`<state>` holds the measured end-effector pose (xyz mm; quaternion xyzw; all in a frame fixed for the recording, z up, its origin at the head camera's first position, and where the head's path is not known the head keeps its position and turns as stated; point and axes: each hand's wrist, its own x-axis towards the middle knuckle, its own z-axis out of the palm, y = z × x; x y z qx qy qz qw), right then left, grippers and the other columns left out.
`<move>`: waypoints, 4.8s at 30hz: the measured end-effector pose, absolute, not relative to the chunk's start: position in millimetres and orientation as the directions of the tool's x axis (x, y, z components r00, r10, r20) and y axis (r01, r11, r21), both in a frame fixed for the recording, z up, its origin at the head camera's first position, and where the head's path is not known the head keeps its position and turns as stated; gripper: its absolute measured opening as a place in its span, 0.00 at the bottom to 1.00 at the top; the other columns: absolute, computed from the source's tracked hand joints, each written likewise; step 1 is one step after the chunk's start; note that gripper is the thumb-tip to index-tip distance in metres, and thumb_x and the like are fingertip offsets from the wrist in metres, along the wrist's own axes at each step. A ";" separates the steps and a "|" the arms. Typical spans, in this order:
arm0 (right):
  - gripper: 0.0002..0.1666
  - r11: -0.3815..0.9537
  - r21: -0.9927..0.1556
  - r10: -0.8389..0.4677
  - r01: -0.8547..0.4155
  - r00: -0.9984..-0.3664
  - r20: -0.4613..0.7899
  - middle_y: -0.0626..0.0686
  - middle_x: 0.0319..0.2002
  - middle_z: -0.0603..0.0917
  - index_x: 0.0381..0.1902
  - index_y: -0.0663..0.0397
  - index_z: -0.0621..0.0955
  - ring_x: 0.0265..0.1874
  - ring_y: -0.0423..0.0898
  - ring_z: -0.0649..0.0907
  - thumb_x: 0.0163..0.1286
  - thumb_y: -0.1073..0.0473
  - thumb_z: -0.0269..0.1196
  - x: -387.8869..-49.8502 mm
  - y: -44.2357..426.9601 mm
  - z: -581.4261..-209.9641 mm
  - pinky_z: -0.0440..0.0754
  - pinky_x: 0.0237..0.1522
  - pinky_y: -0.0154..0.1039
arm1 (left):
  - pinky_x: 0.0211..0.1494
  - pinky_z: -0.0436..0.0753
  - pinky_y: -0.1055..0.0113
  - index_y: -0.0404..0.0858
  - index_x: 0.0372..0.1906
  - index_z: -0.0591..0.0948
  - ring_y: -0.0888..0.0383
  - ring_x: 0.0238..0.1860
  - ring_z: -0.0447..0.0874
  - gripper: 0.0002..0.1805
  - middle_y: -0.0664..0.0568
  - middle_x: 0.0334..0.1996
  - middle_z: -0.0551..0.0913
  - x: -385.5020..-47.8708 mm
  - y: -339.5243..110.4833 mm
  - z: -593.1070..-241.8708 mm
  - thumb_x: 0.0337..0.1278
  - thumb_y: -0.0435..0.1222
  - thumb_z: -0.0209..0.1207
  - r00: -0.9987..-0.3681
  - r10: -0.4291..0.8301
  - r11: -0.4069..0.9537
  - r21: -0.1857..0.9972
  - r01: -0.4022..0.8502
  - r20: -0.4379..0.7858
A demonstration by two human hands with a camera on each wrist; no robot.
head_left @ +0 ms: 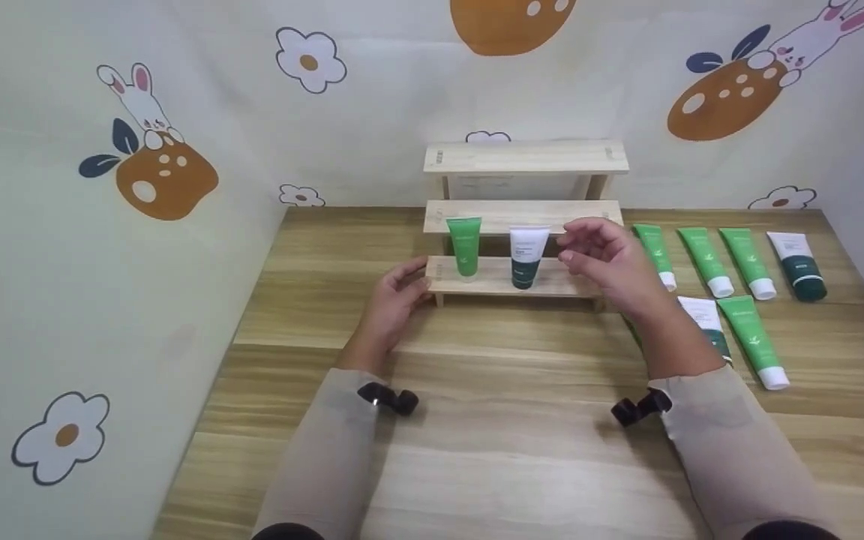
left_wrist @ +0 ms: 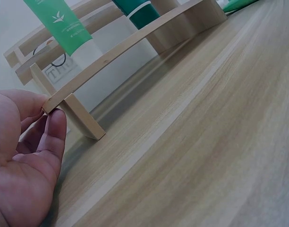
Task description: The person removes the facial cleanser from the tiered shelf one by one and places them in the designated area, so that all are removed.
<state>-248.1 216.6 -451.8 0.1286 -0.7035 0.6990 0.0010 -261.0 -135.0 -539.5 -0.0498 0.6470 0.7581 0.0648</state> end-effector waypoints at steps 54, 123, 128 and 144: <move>0.22 0.058 -0.980 -0.040 -0.193 -0.981 0.191 0.49 0.47 0.84 0.65 0.63 0.79 0.48 0.45 0.84 0.75 0.67 0.67 -252.1 219.8 -447.4 0.90 0.50 0.33 | 0.61 0.89 0.66 0.36 0.72 0.78 0.52 0.62 0.85 0.26 0.43 0.72 0.78 -260.6 -132.1 -537.1 0.72 0.26 0.62 -0.986 0.019 -0.138 0.976 -0.166 -0.165; 0.22 -0.223 -0.974 0.584 -0.038 -0.805 -0.103 0.40 0.54 0.75 0.69 0.45 0.82 0.58 0.38 0.75 0.81 0.61 0.62 -203.9 457.6 -473.6 0.83 0.51 0.17 | 0.57 0.88 0.69 0.34 0.72 0.77 0.55 0.58 0.85 0.26 0.40 0.72 0.79 -260.7 -131.7 -538.1 0.73 0.26 0.60 -0.988 0.029 -0.182 0.971 -0.157 -0.155; 0.22 -0.199 -0.978 0.587 0.058 -0.792 -0.166 0.36 0.59 0.76 0.70 0.41 0.82 0.60 0.36 0.73 0.81 0.57 0.63 -201.7 466.5 -484.0 0.82 0.49 0.16 | 0.57 0.88 0.69 0.34 0.72 0.78 0.55 0.59 0.85 0.25 0.40 0.71 0.80 -260.7 -132.0 -538.5 0.73 0.26 0.61 -0.987 0.027 -0.186 0.969 -0.161 -0.159; 0.28 -0.172 -0.950 0.592 0.262 -0.743 -0.312 0.30 0.70 0.79 0.73 0.34 0.80 0.73 0.31 0.71 0.77 0.56 0.68 -207.1 484.6 -503.6 0.59 0.81 0.23 | 0.60 0.88 0.67 0.37 0.71 0.79 0.54 0.60 0.85 0.25 0.43 0.70 0.81 -260.5 -134.1 -536.1 0.72 0.27 0.62 -0.984 0.021 -0.165 0.970 -0.176 -0.175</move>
